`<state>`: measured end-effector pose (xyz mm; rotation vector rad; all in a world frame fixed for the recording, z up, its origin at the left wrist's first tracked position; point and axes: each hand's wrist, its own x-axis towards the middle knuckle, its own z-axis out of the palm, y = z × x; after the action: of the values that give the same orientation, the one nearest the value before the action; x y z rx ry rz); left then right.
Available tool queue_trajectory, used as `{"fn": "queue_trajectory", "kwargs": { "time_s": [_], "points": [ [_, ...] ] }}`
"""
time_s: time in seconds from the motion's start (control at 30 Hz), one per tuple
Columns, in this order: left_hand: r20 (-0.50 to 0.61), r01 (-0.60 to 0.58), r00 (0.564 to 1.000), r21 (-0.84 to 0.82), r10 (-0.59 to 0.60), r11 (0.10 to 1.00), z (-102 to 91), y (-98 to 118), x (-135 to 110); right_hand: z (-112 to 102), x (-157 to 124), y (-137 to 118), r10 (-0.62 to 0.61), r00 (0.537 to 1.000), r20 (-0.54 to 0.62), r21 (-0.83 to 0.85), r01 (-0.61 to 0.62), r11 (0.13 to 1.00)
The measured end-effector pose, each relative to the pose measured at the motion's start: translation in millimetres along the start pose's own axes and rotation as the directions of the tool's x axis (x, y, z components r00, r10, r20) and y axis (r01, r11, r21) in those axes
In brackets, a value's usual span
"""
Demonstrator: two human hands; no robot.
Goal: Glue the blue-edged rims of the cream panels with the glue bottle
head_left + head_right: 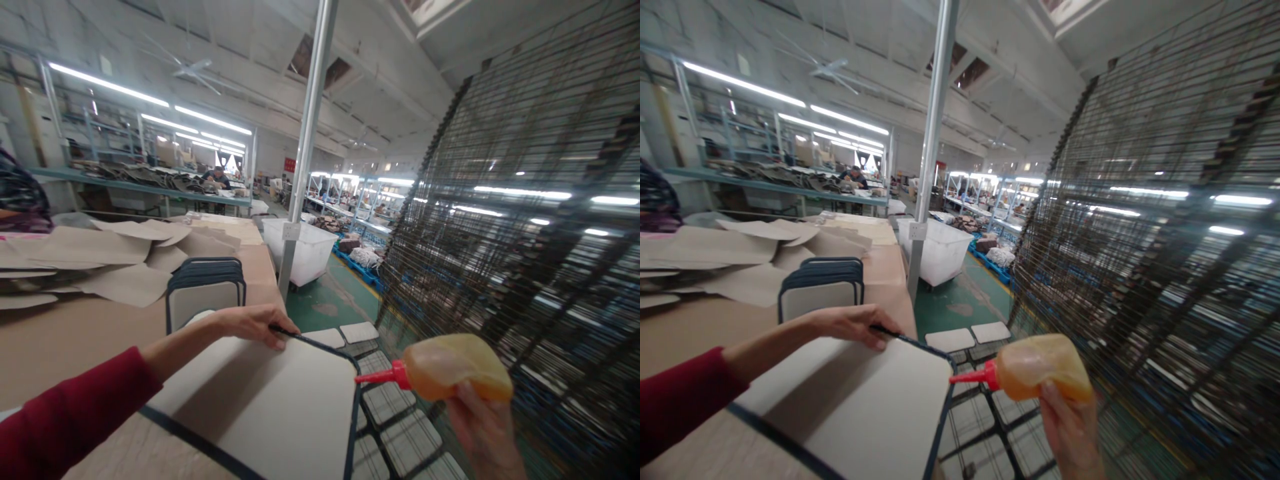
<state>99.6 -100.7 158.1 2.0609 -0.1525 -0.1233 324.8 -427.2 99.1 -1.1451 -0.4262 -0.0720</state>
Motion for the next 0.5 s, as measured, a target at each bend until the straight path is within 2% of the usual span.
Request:
{"fn": "queue_trajectory", "kwargs": {
  "time_s": [0.2, 0.4, 0.5],
  "points": [
    [0.019, 0.023, 1.0, -0.067, -0.022, 0.998, -0.5, 5.2, 0.3, -2.6, -1.1, 0.8, 0.012, 1.0, -0.007, 0.025, -0.012, 1.0],
    [0.043, 0.04, 0.999, -0.186, -0.032, 0.982, 1.8, 7.6, 0.7, -25.7, -1.5, 26.1, 0.07, 0.995, 0.066, 0.042, -0.072, 0.997],
    [0.085, 0.032, 0.996, -0.215, -0.014, 0.976, 0.1, 2.9, 2.6, -31.2, -2.3, 30.2, 0.0, 0.999, 0.049, 0.008, 0.0, 1.0]
  ]
}}
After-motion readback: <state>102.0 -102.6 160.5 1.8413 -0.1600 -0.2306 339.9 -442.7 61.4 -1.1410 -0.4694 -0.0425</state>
